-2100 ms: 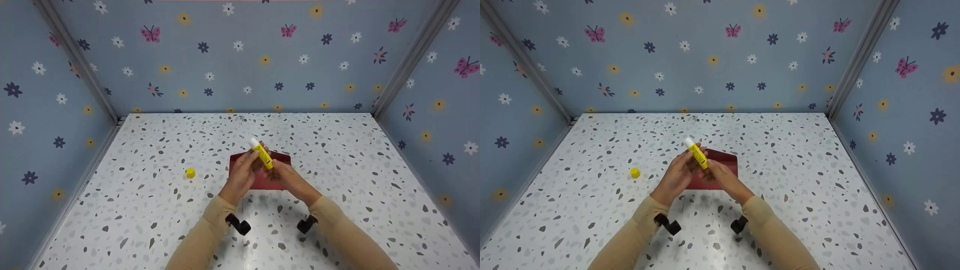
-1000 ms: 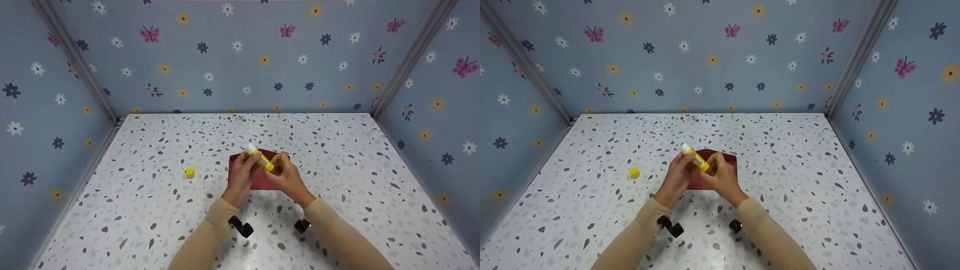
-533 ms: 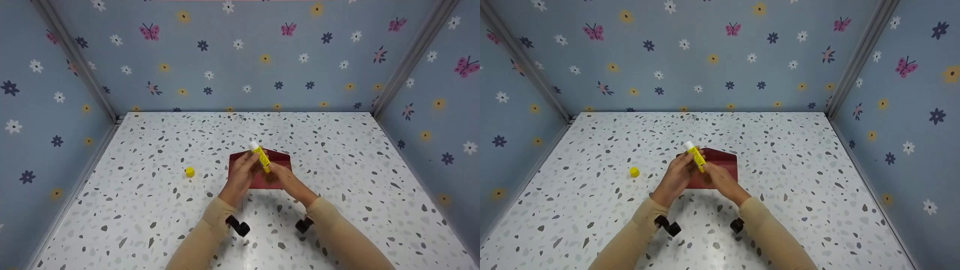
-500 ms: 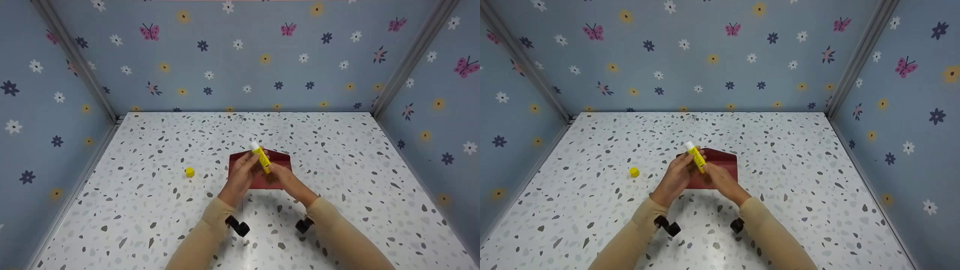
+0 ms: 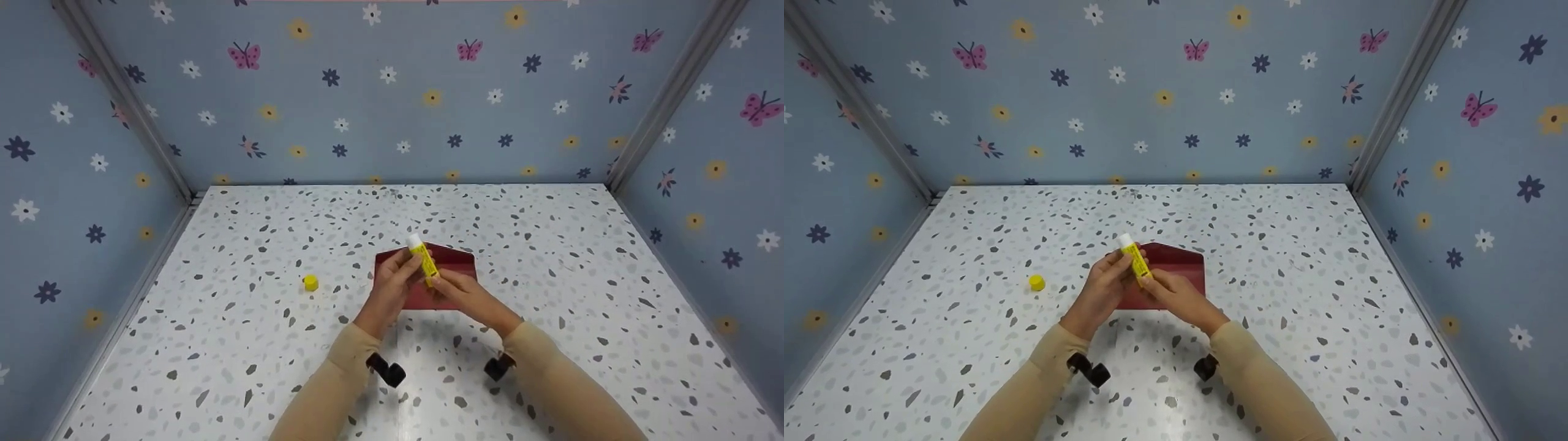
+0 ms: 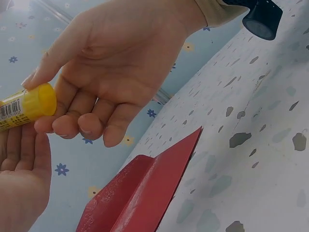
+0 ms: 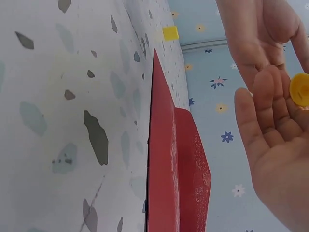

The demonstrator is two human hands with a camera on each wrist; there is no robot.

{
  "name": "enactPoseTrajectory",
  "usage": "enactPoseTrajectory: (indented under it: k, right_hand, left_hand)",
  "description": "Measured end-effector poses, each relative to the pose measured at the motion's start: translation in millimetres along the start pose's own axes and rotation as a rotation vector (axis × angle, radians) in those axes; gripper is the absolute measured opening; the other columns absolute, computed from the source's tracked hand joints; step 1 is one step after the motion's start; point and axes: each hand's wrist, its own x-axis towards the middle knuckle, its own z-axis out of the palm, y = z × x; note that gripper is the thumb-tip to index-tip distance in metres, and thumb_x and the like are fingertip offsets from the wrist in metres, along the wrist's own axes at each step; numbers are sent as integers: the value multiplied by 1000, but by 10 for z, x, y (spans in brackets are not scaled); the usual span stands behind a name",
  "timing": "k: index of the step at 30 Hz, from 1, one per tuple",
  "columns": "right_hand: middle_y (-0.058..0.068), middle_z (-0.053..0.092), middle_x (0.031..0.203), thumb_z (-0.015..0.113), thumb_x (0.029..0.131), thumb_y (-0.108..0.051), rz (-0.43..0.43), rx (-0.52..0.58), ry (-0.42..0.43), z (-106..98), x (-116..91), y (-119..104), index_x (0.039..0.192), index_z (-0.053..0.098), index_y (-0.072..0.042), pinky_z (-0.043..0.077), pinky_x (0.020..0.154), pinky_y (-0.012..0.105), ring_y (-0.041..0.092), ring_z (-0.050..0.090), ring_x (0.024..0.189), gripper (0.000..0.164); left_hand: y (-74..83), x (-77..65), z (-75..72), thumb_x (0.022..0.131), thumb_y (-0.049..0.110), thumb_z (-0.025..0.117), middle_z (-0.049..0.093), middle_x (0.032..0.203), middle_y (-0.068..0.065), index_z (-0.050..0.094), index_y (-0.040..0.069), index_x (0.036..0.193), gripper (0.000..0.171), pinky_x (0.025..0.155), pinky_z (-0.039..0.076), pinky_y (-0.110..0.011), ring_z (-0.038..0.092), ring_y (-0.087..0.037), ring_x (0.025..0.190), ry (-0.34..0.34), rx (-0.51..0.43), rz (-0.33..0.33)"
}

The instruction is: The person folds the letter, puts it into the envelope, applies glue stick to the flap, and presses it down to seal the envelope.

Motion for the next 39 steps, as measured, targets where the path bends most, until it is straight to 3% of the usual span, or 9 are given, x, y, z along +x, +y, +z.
enactPoseTrajectory:
  k: [4, 10, 18, 29, 39]
  right_hand:
    - [21, 61, 106, 54, 104, -38, -8, -68, 34, 23, 2, 13, 113, 63, -3, 52, 90, 45, 34, 59, 100, 37]
    - [3, 63, 95, 67, 97, -36, -14, -164, 145, 76, 2, 32, 103, 65, -11, 50, 77, 34, 18, 56, 87, 26]
    - [-1, 54, 79, 75, 91, -21, -69, -224, 253, 138, 32, 26, 90, 56, -13, 44, 64, 26, 16, 52, 75, 21]
    - [0, 49, 76, 79, 86, -18, -67, -328, 340, 214, 73, -4, 83, 50, -13, 40, 59, 23, 13, 50, 71, 30]
    - [0, 47, 75, 80, 86, -23, -6, -334, 347, 235, 95, -23, 84, 50, -12, 41, 61, 26, 15, 50, 71, 32]
  left_hand:
    - [-12, 10, 22, 98, 15, 65, 62, 114, -11, 57, -5, 125, 35, 96, 50, -33, 58, -20, 106, 91, 41, 3]
    - [-52, 14, 87, 89, 16, 76, 61, 102, -10, 60, 0, 109, 30, 84, 50, -28, 56, -19, 95, 221, 99, 6]
    - [-108, 7, 183, 82, 18, 84, 61, 96, -9, 57, 3, 99, 35, 80, 50, -28, 56, -19, 89, 351, 80, 6]
    - [-115, 9, 233, 80, 22, 86, 60, 102, -12, 55, 3, 105, 44, 78, 53, -27, 59, -23, 91, 437, 137, -46]
    - [-101, 30, 238, 77, 27, 89, 61, 105, -13, 55, 4, 106, 51, 82, 54, -28, 59, -23, 93, 463, 105, -70]
